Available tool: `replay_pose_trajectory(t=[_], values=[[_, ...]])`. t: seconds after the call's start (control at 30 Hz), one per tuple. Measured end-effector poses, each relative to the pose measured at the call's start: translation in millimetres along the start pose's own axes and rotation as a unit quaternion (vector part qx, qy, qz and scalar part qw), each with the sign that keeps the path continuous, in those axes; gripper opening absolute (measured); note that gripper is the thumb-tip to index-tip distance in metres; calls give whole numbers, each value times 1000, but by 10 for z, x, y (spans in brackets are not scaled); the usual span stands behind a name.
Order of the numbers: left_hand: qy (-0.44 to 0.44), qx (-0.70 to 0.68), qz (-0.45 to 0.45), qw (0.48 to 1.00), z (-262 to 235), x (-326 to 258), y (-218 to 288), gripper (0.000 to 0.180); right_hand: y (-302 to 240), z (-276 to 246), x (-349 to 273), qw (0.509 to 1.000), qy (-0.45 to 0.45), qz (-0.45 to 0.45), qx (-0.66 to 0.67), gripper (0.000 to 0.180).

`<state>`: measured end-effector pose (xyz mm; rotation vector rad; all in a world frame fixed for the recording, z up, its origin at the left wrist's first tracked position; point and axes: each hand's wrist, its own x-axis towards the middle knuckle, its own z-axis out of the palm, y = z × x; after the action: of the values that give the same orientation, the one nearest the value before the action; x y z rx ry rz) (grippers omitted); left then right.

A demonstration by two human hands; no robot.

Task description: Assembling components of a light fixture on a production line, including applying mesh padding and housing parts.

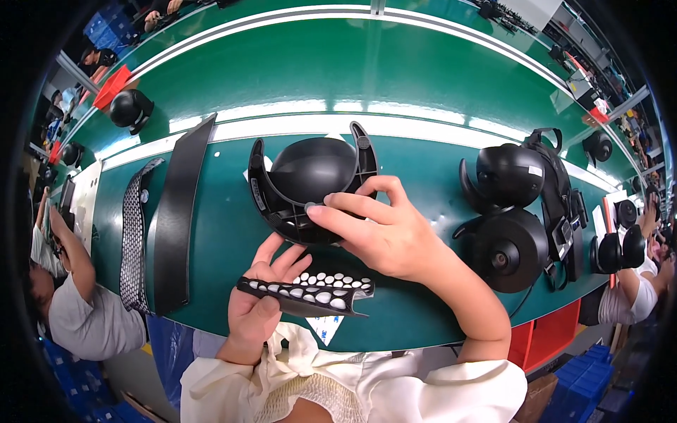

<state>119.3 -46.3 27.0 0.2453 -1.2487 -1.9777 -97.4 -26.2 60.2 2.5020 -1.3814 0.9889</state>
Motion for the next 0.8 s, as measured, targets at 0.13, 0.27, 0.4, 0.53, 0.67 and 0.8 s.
replay_pose_trajectory(t=[0.13,0.27,0.4,0.53,0.67,0.8], values=[[2,5,-2,1000,-8,-11,-10,21,-41,-153,90,974,-44,110,192,60],[-78,74,-38,993,38,-33,42,15,-33,-217,77,911,39,155,380,27],[-141,89,-60,984,73,-5,14,15,-154,-172,120,976,-47,118,175,10],[-113,86,-90,986,87,7,28,13,-178,-146,119,975,-56,138,167,9],[-96,70,-56,991,81,38,-29,15,-153,-155,113,964,-47,156,210,8],[-114,62,-50,990,65,28,-61,13,-154,-135,102,969,-36,151,193,8]])
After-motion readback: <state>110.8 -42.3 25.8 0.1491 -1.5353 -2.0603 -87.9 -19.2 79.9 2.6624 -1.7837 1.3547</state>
